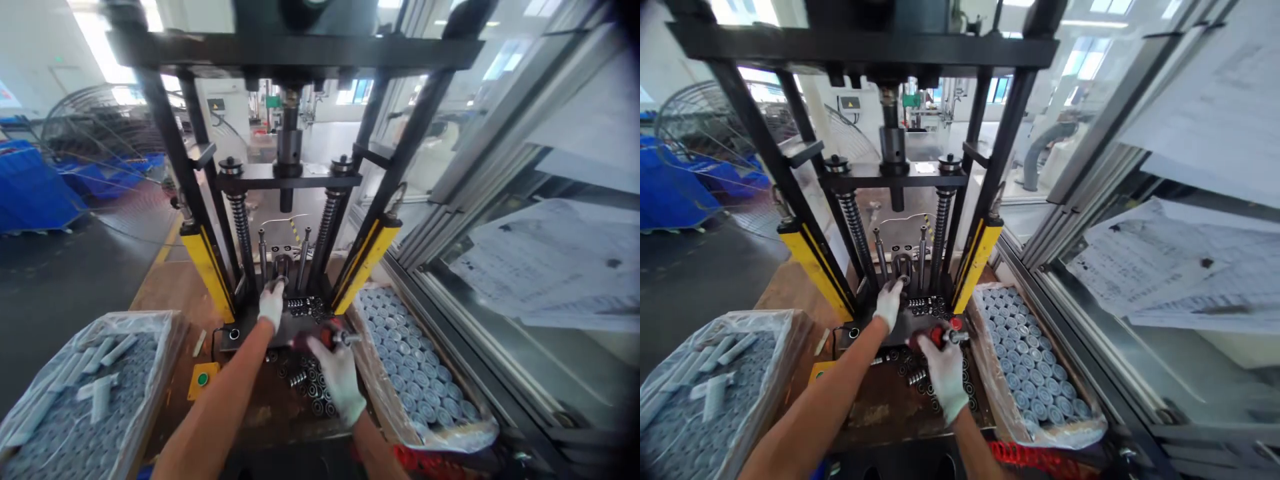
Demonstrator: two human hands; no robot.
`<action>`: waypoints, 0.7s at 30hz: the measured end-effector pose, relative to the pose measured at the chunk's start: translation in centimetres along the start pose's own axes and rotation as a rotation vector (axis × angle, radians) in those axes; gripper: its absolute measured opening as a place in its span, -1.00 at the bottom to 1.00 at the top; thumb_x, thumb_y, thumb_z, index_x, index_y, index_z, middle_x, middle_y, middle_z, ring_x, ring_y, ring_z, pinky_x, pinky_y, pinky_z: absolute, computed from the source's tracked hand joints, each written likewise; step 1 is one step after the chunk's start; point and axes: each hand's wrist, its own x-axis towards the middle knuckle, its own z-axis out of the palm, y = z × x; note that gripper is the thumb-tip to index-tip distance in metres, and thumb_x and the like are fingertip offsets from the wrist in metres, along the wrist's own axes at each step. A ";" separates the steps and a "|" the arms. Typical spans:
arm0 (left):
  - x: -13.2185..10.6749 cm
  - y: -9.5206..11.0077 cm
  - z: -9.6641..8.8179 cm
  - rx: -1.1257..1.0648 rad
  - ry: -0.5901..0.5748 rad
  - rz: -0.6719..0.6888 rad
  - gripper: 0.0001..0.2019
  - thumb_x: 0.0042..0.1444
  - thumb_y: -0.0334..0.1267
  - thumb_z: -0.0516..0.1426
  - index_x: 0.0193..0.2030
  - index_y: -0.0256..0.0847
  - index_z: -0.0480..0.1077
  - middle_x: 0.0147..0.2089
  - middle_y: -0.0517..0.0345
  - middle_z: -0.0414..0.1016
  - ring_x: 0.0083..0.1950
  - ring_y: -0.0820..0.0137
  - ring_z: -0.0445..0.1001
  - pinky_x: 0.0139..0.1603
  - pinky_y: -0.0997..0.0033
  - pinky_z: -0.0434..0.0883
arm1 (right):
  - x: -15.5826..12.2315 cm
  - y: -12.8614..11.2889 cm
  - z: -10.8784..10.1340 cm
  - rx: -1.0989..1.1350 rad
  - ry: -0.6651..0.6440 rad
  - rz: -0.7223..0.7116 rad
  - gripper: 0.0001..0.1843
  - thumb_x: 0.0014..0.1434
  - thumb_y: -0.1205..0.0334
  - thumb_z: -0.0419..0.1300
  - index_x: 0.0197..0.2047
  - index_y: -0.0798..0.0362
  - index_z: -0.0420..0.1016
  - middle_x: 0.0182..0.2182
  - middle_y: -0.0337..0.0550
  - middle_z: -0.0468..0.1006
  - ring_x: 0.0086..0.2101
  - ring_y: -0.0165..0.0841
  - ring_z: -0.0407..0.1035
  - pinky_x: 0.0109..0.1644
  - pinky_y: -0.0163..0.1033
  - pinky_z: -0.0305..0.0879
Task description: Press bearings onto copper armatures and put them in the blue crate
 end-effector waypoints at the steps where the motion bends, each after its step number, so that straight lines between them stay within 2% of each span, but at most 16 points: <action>1: -1.8 -1.3 -1.8 0.003 -0.066 0.049 -0.65 0.10 -0.04 0.16 -0.14 -0.29 0.51 -0.37 0.05 0.53 -0.32 0.31 0.50 -0.28 0.37 0.43 | 1.3 -1.3 0.8 0.013 0.042 -0.068 -0.55 -0.05 0.02 0.32 -0.11 0.06 0.45 -0.21 -0.10 0.60 -0.17 -0.20 0.46 0.00 -0.12 0.39; 2: -3.8 -3.1 -3.9 0.018 -0.143 0.102 -0.63 0.10 -0.01 0.14 -0.16 -0.29 0.52 -0.29 0.01 0.57 -0.23 0.28 0.52 -0.20 0.35 0.44 | 2.8 -2.2 1.8 0.017 0.079 -0.125 -0.53 -0.04 0.03 0.32 -0.09 0.07 0.45 -0.20 -0.10 0.59 -0.17 -0.21 0.45 0.02 -0.11 0.37; 3: -5.9 -5.4 -6.1 0.066 -0.217 0.114 -0.62 0.11 0.01 0.12 -0.21 -0.30 0.53 -0.26 -0.02 0.58 -0.18 0.24 0.52 -0.13 0.32 0.44 | 4.3 -2.9 2.8 0.015 0.106 -0.172 -0.53 -0.04 0.04 0.33 -0.09 0.09 0.45 -0.21 -0.10 0.59 -0.18 -0.22 0.44 0.04 -0.09 0.36; 4: -8.0 -7.8 -8.5 0.154 -0.243 0.085 -0.62 0.10 0.03 0.11 -0.30 -0.29 0.53 -0.27 -0.03 0.59 -0.18 0.21 0.53 -0.12 0.30 0.44 | 5.7 -3.1 3.7 0.014 0.124 -0.211 -0.54 -0.04 0.04 0.32 -0.10 0.10 0.45 -0.22 -0.09 0.58 -0.19 -0.23 0.44 0.05 -0.07 0.35; 7: -13.1 -14.9 -15.2 0.442 -0.185 -0.021 -0.62 0.05 0.06 0.13 -0.29 -0.24 0.55 -0.23 -0.07 0.61 -0.13 0.11 0.55 -0.05 0.21 0.46 | 9.2 -2.6 6.3 0.033 0.127 -0.265 -0.55 -0.05 0.01 0.33 -0.15 0.13 0.47 -0.22 -0.05 0.58 -0.18 -0.22 0.44 0.08 -0.03 0.34; 9: -14.6 -17.6 -18.8 0.570 -0.125 0.082 -0.64 0.07 0.03 0.11 -0.22 -0.19 0.56 -0.16 -0.07 0.61 -0.07 0.10 0.54 0.05 0.16 0.44 | 10.4 -2.0 7.4 0.055 0.132 -0.281 -0.53 -0.06 -0.01 0.33 -0.15 0.12 0.47 -0.20 -0.05 0.58 -0.19 -0.23 0.44 0.06 -0.03 0.36; 12: -14.4 -18.1 -22.5 0.766 0.051 0.312 -0.62 0.11 -0.04 0.09 -0.03 -0.14 0.52 0.02 -0.09 0.53 0.08 0.07 0.47 0.16 0.06 0.39 | 11.1 -1.9 8.3 0.024 0.126 -0.317 -0.51 -0.05 -0.03 0.32 -0.13 0.11 0.46 -0.20 -0.06 0.58 -0.21 -0.25 0.45 0.01 -0.08 0.38; 15: -12.9 -16.8 -24.1 0.969 0.192 0.400 -0.54 0.12 -0.13 0.09 0.15 -0.20 0.40 0.20 -0.16 0.37 0.28 -0.01 0.28 0.24 -0.04 0.32 | 11.6 -3.1 8.9 -0.192 0.127 -0.269 -0.54 -0.07 -0.06 0.29 -0.23 0.14 0.50 -0.29 -0.02 0.59 -0.26 -0.20 0.45 -0.05 -0.10 0.37; 18: -11.7 -16.4 -24.6 1.035 0.194 0.372 -0.51 0.13 -0.20 0.06 0.20 -0.29 0.33 0.24 -0.23 0.31 0.31 0.00 0.24 0.25 -0.03 0.33 | 12.3 -5.0 9.8 -0.460 0.134 -0.197 -0.61 -0.10 -0.04 0.27 -0.35 0.14 0.53 -0.40 -0.04 0.59 -0.31 -0.15 0.45 -0.11 -0.12 0.35; 21: -11.4 -17.0 -24.9 1.011 0.158 0.328 -0.52 0.14 -0.22 0.05 0.21 -0.27 0.31 0.23 -0.19 0.32 0.29 0.06 0.29 0.24 0.03 0.35 | 12.6 -6.2 10.5 -0.561 0.122 -0.210 -0.68 -0.09 0.01 0.25 -0.38 0.10 0.54 -0.43 -0.07 0.59 -0.31 -0.15 0.46 -0.14 -0.16 0.35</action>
